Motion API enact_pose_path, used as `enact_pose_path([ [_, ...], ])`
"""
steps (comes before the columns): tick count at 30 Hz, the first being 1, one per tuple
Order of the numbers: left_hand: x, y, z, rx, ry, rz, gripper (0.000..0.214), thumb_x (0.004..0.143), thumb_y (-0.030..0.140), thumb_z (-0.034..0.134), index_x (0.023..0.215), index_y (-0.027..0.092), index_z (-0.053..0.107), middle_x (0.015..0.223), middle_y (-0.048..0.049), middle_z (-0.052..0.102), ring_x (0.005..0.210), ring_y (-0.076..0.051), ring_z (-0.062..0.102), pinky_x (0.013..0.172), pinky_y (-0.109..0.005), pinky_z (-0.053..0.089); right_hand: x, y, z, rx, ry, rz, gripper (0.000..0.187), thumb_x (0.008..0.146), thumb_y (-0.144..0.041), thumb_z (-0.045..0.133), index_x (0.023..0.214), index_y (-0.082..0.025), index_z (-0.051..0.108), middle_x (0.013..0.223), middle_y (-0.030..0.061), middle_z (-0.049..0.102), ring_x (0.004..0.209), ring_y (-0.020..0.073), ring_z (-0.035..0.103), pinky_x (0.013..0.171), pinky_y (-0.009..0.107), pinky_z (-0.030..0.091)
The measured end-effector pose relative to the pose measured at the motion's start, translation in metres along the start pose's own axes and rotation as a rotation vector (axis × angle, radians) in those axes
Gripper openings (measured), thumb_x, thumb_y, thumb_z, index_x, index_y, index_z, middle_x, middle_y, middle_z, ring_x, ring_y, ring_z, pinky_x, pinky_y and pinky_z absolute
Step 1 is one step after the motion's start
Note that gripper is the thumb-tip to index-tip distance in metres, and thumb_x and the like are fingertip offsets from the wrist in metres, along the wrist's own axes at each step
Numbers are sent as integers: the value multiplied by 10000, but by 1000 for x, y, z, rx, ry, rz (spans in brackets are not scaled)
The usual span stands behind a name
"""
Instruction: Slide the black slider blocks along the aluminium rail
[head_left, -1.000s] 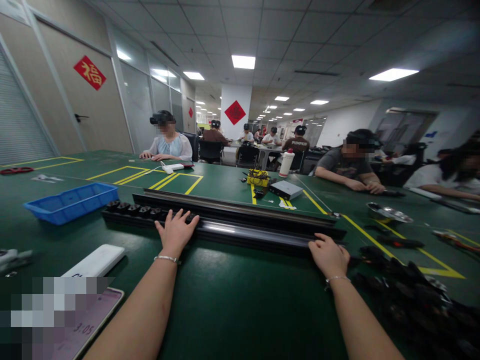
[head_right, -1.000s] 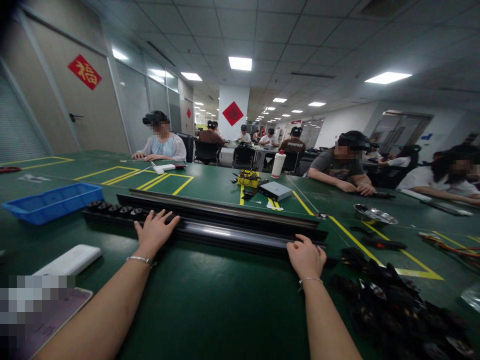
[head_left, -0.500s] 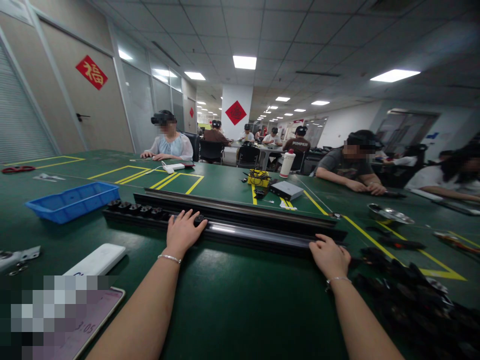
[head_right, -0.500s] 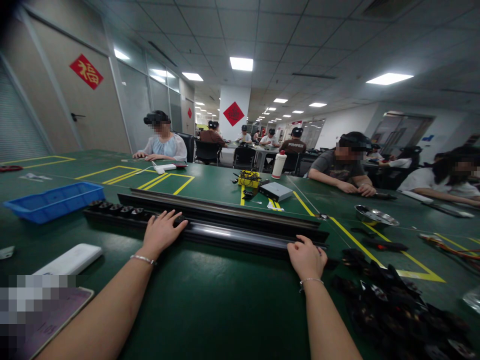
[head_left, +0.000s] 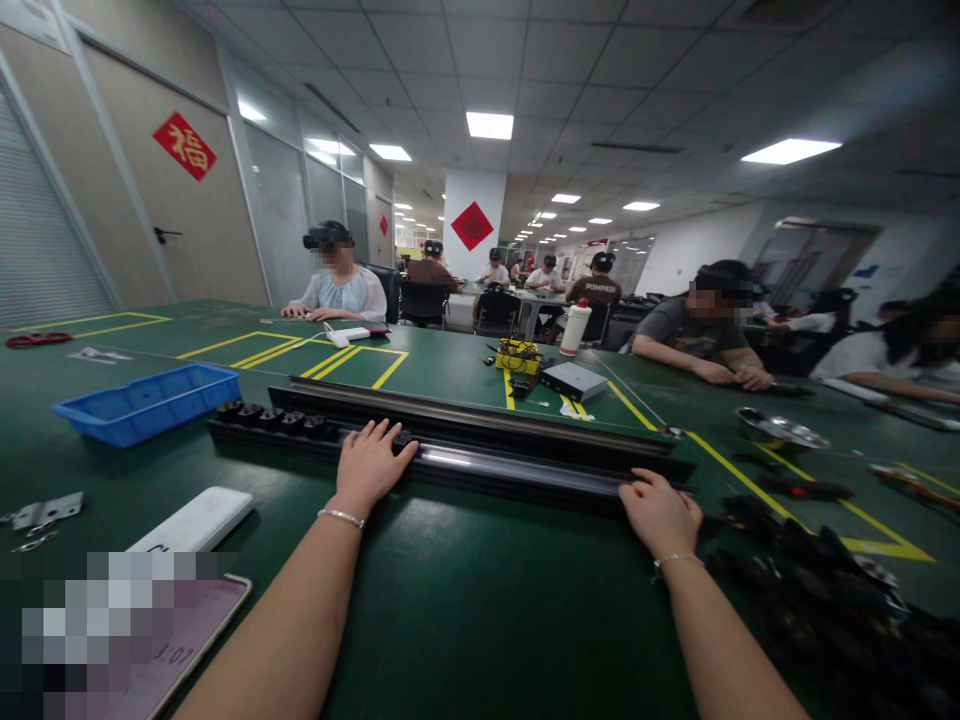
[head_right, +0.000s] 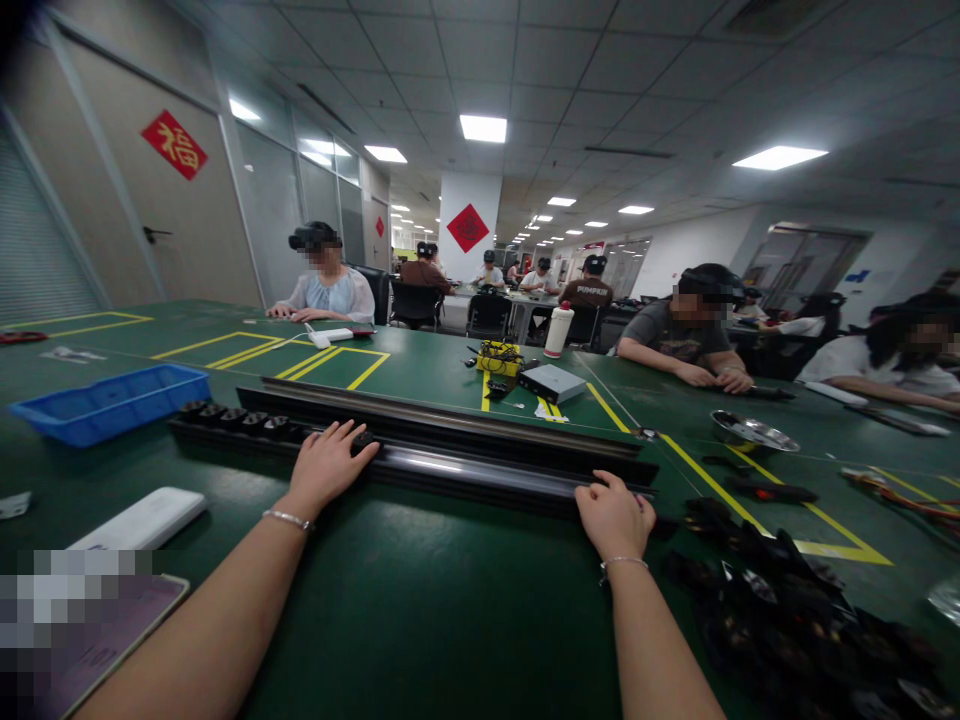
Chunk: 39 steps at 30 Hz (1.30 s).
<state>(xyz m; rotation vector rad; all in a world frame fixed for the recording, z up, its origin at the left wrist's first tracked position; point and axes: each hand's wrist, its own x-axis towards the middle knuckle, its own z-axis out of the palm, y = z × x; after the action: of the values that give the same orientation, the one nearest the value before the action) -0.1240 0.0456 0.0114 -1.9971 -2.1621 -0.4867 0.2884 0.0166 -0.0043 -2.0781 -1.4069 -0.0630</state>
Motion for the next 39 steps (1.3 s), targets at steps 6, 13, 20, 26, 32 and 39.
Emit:
enact_pose_path([
  [6, 1, 4, 2, 6, -2, 19, 618, 881, 576, 297, 1333, 202, 494, 1430, -75, 428, 1348, -253, 331, 1082, -437, 255, -1, -2, -1, -9, -13, 1, 314, 700, -363, 409, 555, -264, 669, 1190, -17, 617, 1030, 214, 535, 977, 450, 232],
  [13, -2, 9, 1, -10, 8, 42, 609, 893, 555, 292, 1330, 184, 495, 1420, -81, 443, 1342, -251, 340, 1083, -437, 253, -2, -3, -2, 30, 6, 0, 295, 682, -370, 412, 550, -262, 653, 1163, -11, 637, 986, 207, 545, 963, 445, 251],
  [20, -3, 12, 0, 5, 9, 58, 603, 902, 549, 280, 1334, 184, 490, 1417, -81, 448, 1342, -251, 341, 1083, -430, 257, -2, -4, -2, -31, 8, -6, 321, 701, -356, 404, 531, -271, 663, 1179, -14, 633, 994, 199, 548, 971, 443, 236],
  [26, -4, 15, 2, -5, 17, 80, 623, 902, 546, 281, 1336, 147, 481, 1415, -83, 449, 1342, -249, 341, 1081, -440, 265, -3, -6, -4, -53, -26, 10, 331, 709, -354, 404, 542, -260, 675, 1217, -17, 609, 995, 202, 548, 981, 437, 230],
  [32, -5, 25, 5, -38, -5, 121, 629, 894, 564, 282, 1343, 167, 475, 1430, -71, 430, 1347, -244, 333, 1091, -435, 258, -3, -8, -5, -42, -15, 3, 324, 716, -350, 416, 531, -267, 669, 1197, -17, 616, 989, 208, 553, 978, 454, 229],
  [39, -6, 27, 6, -47, -4, 125, 625, 895, 564, 283, 1348, 177, 471, 1428, -77, 433, 1352, -243, 324, 1098, -426, 246, -2, -6, -3, -35, -1, -15, 313, 705, -358, 427, 532, -271, 673, 1179, -14, 623, 963, 220, 551, 968, 467, 235],
])
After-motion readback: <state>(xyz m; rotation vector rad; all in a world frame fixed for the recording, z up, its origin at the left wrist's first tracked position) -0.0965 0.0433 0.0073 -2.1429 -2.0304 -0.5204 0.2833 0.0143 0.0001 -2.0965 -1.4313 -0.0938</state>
